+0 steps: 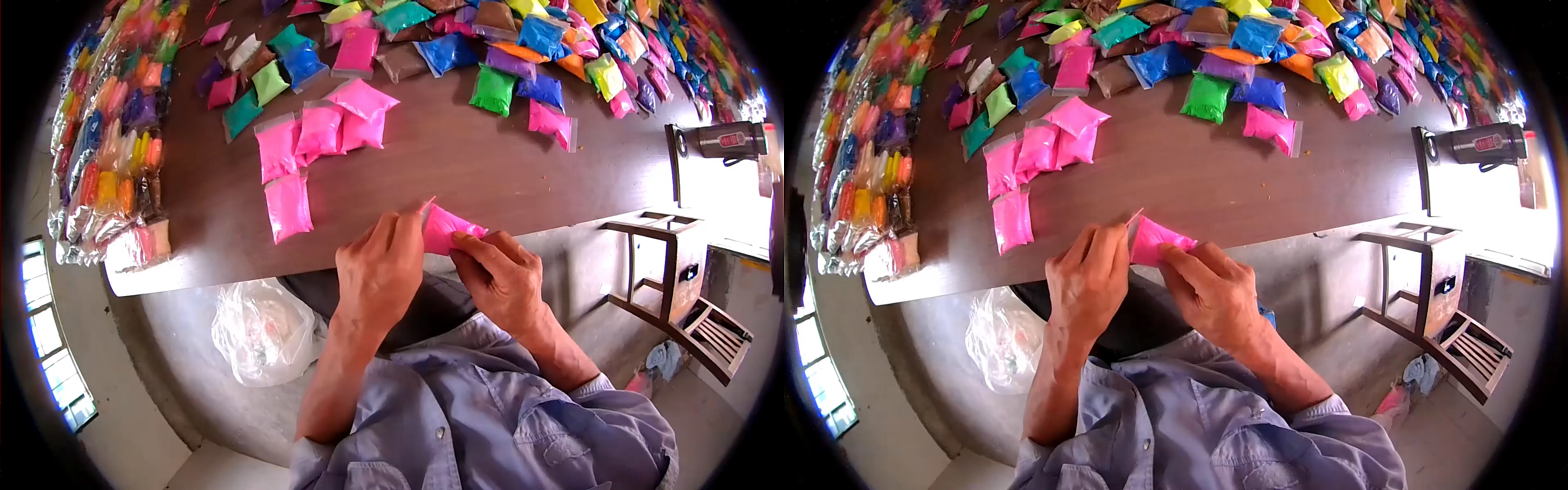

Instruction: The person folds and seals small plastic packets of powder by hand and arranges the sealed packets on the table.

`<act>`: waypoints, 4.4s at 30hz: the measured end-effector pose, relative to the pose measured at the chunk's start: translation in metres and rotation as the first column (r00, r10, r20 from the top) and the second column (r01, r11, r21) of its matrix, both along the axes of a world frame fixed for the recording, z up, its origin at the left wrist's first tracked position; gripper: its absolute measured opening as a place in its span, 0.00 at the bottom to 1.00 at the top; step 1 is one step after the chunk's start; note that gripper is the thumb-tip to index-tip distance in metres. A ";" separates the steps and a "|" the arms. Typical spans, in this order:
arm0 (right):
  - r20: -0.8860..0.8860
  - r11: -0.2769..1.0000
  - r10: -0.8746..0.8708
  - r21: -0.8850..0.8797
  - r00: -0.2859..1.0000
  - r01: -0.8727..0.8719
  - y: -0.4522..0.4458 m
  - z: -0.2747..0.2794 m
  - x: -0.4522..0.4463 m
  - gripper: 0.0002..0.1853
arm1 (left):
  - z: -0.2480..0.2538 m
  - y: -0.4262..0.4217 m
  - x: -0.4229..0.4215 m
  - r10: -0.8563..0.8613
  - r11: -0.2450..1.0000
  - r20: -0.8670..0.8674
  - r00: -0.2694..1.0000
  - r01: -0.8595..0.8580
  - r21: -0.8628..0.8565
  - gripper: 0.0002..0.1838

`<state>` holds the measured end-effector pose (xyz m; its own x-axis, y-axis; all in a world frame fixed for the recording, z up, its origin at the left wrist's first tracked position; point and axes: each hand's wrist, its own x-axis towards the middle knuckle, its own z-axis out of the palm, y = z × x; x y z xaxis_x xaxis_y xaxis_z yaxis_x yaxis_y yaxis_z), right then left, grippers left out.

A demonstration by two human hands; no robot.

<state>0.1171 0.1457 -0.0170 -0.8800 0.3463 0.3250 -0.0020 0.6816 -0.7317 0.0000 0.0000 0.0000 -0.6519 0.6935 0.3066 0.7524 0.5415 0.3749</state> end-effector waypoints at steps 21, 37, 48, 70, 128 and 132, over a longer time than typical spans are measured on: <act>-0.086 0.984 -0.043 -0.177 0.995 0.027 -0.007 0.003 0.001 0.11 | -0.002 -0.008 0.036 -0.103 0.994 -0.069 0.992 0.105 0.030 0.07; -0.048 0.988 -0.081 -0.137 0.996 0.074 -0.006 0.004 -0.002 0.07 | -0.001 -0.020 0.017 0.096 0.995 -0.055 0.994 -0.097 -0.017 0.07; -0.064 0.993 -0.060 0.102 0.996 0.066 -0.005 0.012 -0.006 0.13 | 0.020 -0.077 0.044 0.296 0.901 0.052 0.954 -0.297 0.316 0.07; 0.129 0.853 0.206 0.462 0.970 -0.242 -0.014 0.010 -0.007 0.22 | -0.033 -0.185 -0.118 0.694 0.612 0.116 0.710 -0.667 0.424 0.03; -0.225 0.904 -0.264 0.283 0.938 0.322 0.098 0.022 -0.036 0.12 | -0.054 -0.201 -0.120 0.726 0.655 -0.011 0.687 -0.688 0.311 0.08; -0.214 0.831 -0.415 0.307 0.884 0.464 0.147 0.010 -0.027 0.12 | -0.057 -0.203 -0.122 0.719 0.665 -0.034 0.694 -0.673 0.324 0.09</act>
<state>0.0899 0.2928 -0.0070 -0.6009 0.5324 0.5963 0.2777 0.8385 -0.4688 -0.1222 -0.2033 -0.0570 -0.8411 -0.0692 0.5365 0.2538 0.8254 0.5043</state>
